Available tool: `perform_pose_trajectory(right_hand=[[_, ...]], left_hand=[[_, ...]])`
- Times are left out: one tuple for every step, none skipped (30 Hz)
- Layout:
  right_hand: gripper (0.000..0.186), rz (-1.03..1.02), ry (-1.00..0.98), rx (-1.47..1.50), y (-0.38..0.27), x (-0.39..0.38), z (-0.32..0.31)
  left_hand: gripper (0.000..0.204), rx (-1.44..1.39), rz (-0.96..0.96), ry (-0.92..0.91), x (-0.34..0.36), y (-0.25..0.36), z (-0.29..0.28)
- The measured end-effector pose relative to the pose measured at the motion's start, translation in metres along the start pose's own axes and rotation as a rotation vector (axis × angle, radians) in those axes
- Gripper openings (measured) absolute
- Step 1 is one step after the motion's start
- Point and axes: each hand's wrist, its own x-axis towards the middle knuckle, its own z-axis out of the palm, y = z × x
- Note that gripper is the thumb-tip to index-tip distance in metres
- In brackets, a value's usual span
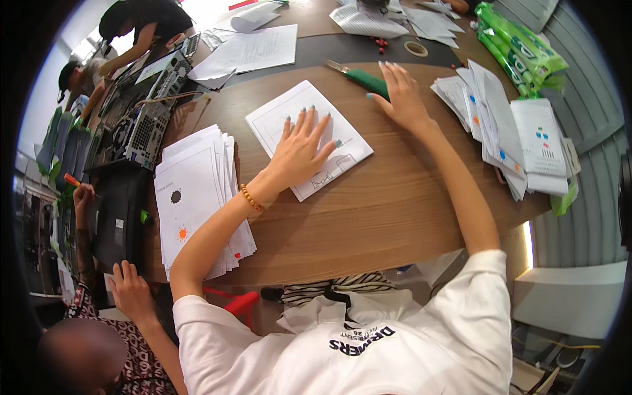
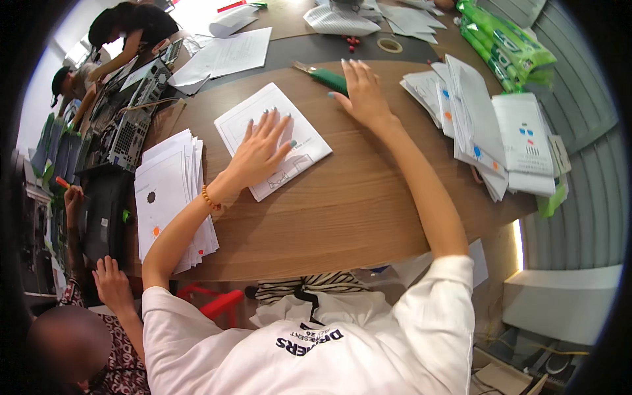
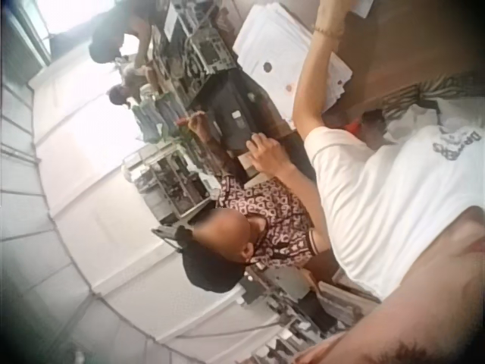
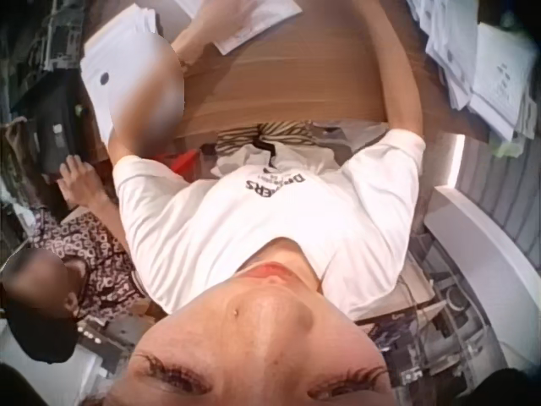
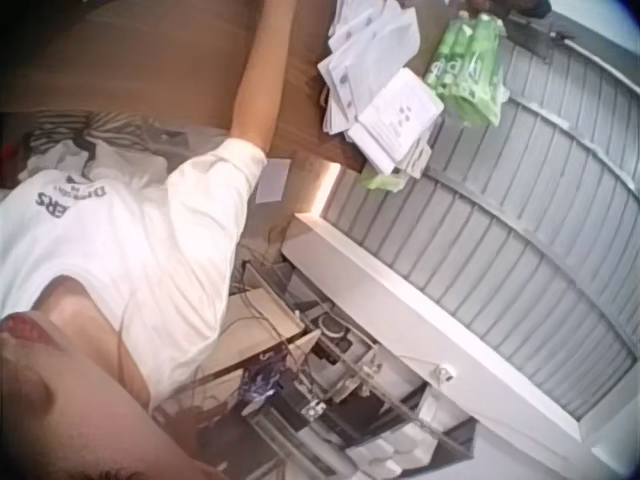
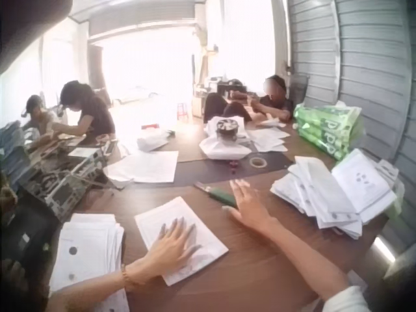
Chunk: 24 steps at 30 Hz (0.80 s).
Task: The person folds printed sheets of paper, cuts through the folds using a utility knife, and separates the cut pages into stacks.
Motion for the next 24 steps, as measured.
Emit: perform_pose_trajectory(right_hand=[[0.041,0.007,-0.055,-0.016,0.016,-0.004,0.014],[0.044,-0.001,-0.105,-0.014,0.016,-0.002,0.019],[0.044,0.013,-0.104,-0.017,0.017,-0.006,0.018],[0.043,0.119,-0.251,0.01,0.02,-0.011,0.014],[0.043,0.209,-0.384,0.046,0.018,-0.003,0.009],[0.04,0.277,-0.348,0.111,0.012,-0.005,-0.003],[0.038,0.338,-0.314,0.182,0.001,-0.013,-0.022],[0.036,0.339,-0.303,0.257,-0.006,-0.021,-0.05],[0.035,0.339,-0.301,0.338,-0.013,-0.031,-0.08],[0.037,0.305,-0.292,0.358,-0.019,-0.043,-0.108],[0.04,0.268,-0.28,0.376,-0.026,-0.055,-0.134],[0.042,0.28,-0.311,0.377,-0.034,-0.067,-0.16],[0.043,0.291,-0.341,0.388,-0.042,-0.079,-0.177],[0.043,0.31,-0.376,0.377,-0.051,-0.089,-0.192],[0.042,0.334,-0.409,0.365,-0.059,-0.097,-0.201],[0.042,0.337,-0.408,0.365,-0.064,-0.102,-0.206],[0.042,0.345,-0.425,0.373,-0.07,-0.105,-0.21],[0.042,0.352,-0.441,0.383,-0.073,-0.106,-0.21],[0.042,0.357,-0.435,0.383,-0.074,-0.106,-0.207],[0.043,0.341,-0.437,0.376,-0.075,-0.106,-0.205],[0.043,0.324,-0.44,0.369,-0.075,-0.107,-0.203],[0.043,0.324,-0.437,0.368,-0.075,-0.106,-0.2],[0.043,0.301,-0.44,0.362,-0.074,-0.104,-0.197],[0.043,0.279,-0.442,0.356,-0.073,-0.104,-0.194]], left_hand=[[0.06,-0.006,0.025,-0.017,0.005,0.004,-0.003],[0.06,-0.008,0.068,0.019,0.006,0.003,-0.01],[0.06,-0.012,0.117,0.055,0.009,0.005,-0.016],[0.059,-0.006,0.143,0.034,0.012,0.01,-0.02],[0.059,0.008,0.15,0.039,0.013,0.01,-0.024],[0.059,-0.006,0.157,-0.02,0.014,0.009,-0.025],[0.058,-0.018,0.155,-0.078,0.012,0.006,-0.027],[0.057,-0.08,0.127,-0.117,0.012,0.005,-0.028],[0.057,-0.081,0.125,-0.115,0.012,0.0,-0.027],[0.057,-0.096,0.092,-0.131,0.012,-0.005,-0.024],[0.056,-0.109,0.062,-0.143,0.012,-0.008,-0.021],[0.056,-0.115,0.067,-0.137,0.013,-0.01,-0.018],[0.056,-0.124,0.07,-0.111,0.012,-0.012,-0.013],[0.055,-0.136,0.078,-0.086,0.012,-0.013,-0.009],[0.055,-0.137,0.082,-0.089,0.012,-0.012,-0.007],[0.054,-0.139,0.095,-0.073,0.01,-0.011,-0.005],[0.052,-0.139,0.115,-0.058,0.01,-0.011,-0.005],[0.052,-0.135,0.122,-0.061,0.01,-0.011,-0.005],[0.052,-0.164,0.116,-0.049,0.01,-0.011,-0.005],[0.052,-0.196,0.109,-0.034,0.011,-0.009,-0.005],[0.052,-0.194,0.112,-0.034,0.011,-0.009,-0.005],[0.052,-0.205,0.109,-0.034,0.012,-0.008,-0.006],[0.052,-0.216,0.106,-0.035,0.012,-0.009,-0.006],[0.052,-0.215,0.107,-0.034,0.012,-0.009,-0.005]])
